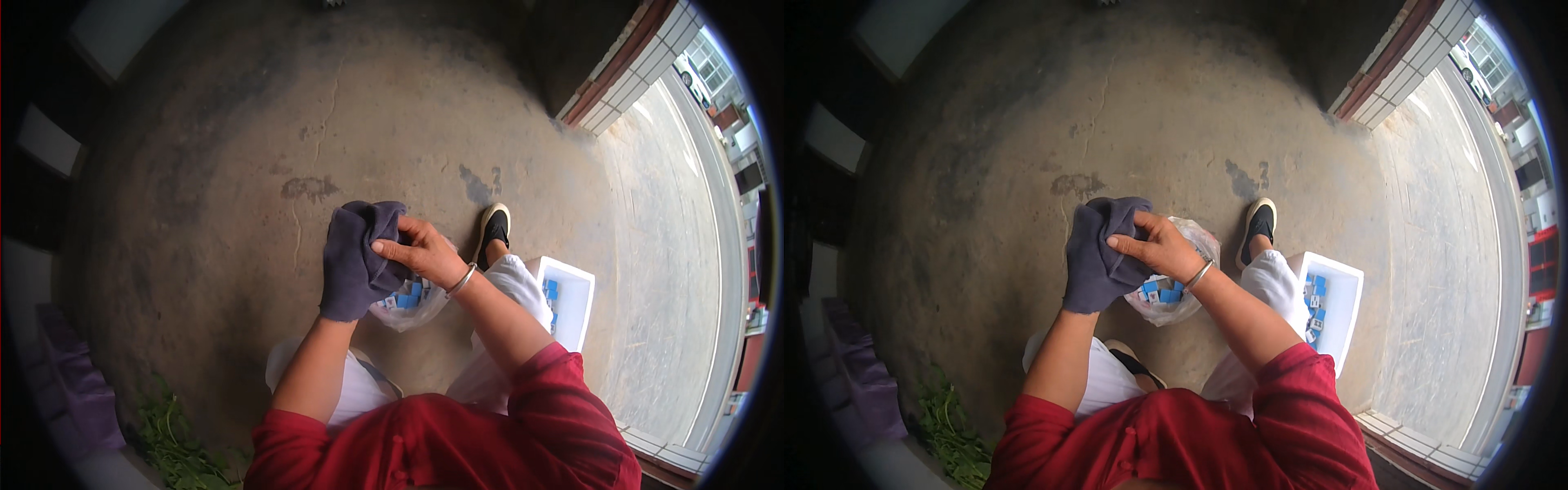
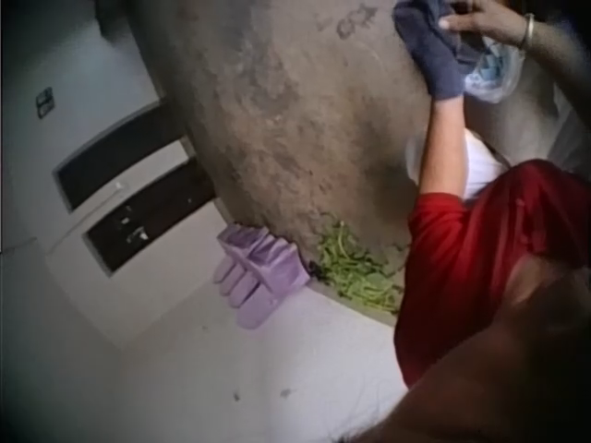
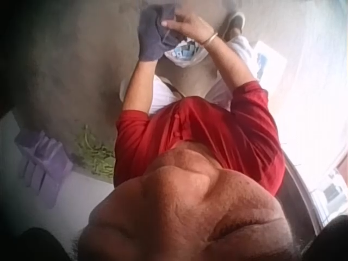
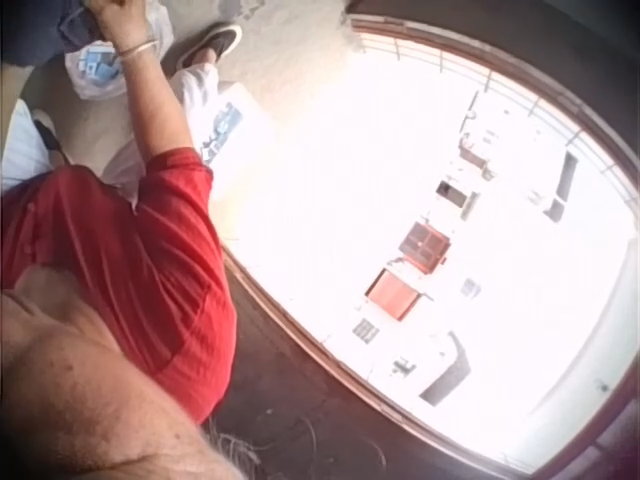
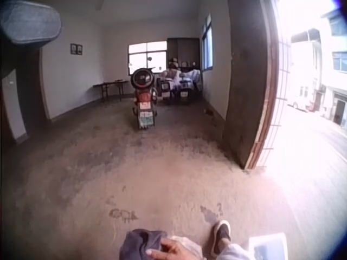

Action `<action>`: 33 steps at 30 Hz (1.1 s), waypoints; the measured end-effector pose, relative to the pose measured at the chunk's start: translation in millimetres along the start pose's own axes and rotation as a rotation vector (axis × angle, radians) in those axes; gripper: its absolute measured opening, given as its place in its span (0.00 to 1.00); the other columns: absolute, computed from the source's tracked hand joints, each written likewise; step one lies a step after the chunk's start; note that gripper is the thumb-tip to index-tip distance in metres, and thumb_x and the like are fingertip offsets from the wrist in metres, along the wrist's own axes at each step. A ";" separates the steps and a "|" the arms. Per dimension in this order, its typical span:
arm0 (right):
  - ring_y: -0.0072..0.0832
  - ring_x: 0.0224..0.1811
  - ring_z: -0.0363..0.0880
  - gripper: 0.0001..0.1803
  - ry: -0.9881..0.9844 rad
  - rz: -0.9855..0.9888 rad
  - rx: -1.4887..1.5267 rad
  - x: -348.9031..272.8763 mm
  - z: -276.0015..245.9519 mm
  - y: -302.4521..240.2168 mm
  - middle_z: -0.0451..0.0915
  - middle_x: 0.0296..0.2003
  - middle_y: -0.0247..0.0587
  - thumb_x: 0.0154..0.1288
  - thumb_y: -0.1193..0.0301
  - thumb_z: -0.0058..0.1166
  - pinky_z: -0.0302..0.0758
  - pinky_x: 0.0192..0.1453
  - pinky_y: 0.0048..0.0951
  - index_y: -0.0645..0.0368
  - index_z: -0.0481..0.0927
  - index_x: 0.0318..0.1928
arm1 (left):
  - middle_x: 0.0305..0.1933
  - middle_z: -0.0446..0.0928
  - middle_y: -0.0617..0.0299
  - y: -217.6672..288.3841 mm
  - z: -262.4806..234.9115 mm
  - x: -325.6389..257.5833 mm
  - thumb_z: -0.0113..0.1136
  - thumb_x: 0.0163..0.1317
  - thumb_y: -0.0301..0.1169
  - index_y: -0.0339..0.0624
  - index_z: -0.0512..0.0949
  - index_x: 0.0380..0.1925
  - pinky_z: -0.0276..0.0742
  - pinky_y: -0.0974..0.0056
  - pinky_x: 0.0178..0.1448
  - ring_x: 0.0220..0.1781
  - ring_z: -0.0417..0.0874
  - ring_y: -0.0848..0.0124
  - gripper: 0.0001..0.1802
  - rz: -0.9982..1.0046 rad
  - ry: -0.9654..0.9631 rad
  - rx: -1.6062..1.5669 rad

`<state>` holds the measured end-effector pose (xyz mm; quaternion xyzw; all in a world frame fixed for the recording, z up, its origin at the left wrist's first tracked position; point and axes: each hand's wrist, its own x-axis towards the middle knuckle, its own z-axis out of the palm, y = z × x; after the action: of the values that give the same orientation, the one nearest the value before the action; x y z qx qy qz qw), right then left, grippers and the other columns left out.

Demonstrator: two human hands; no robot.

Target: Sorting small packaged items from one container into another.

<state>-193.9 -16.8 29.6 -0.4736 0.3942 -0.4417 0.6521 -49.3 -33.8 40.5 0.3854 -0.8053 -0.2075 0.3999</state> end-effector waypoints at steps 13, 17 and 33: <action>0.16 0.39 0.74 0.18 0.032 0.009 0.159 -0.3 2.9 -0.8 0.80 0.37 0.29 0.58 0.67 0.66 0.73 0.47 0.21 0.66 0.79 0.44 | 0.34 0.77 0.53 4.8 0.7 7.2 0.65 0.42 0.38 0.46 0.77 0.35 0.72 0.54 0.37 0.37 0.78 0.51 0.18 -0.015 0.038 -0.052; 0.15 0.37 0.74 0.19 0.052 0.078 0.296 -1.5 -2.5 -2.7 0.80 0.35 0.29 0.57 0.66 0.67 0.73 0.44 0.20 0.66 0.79 0.42 | 0.37 0.77 0.53 -2.7 5.2 11.9 0.66 0.42 0.38 0.45 0.75 0.38 0.72 0.55 0.38 0.38 0.77 0.52 0.21 -0.020 -0.122 -0.049; 0.16 0.35 0.73 0.16 0.070 -0.084 -0.096 -0.8 -6.0 9.9 0.79 0.30 0.30 0.62 0.64 0.62 0.73 0.42 0.21 0.67 0.80 0.37 | 0.41 0.74 0.54 -14.7 14.2 -5.4 0.64 0.45 0.37 0.50 0.73 0.41 0.72 0.56 0.40 0.44 0.75 0.52 0.21 -0.041 -0.207 0.240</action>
<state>-197.7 -16.0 18.7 -0.5046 0.4172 -0.4659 0.5952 -51.9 -38.3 20.0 0.4232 -0.8532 -0.1566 0.2616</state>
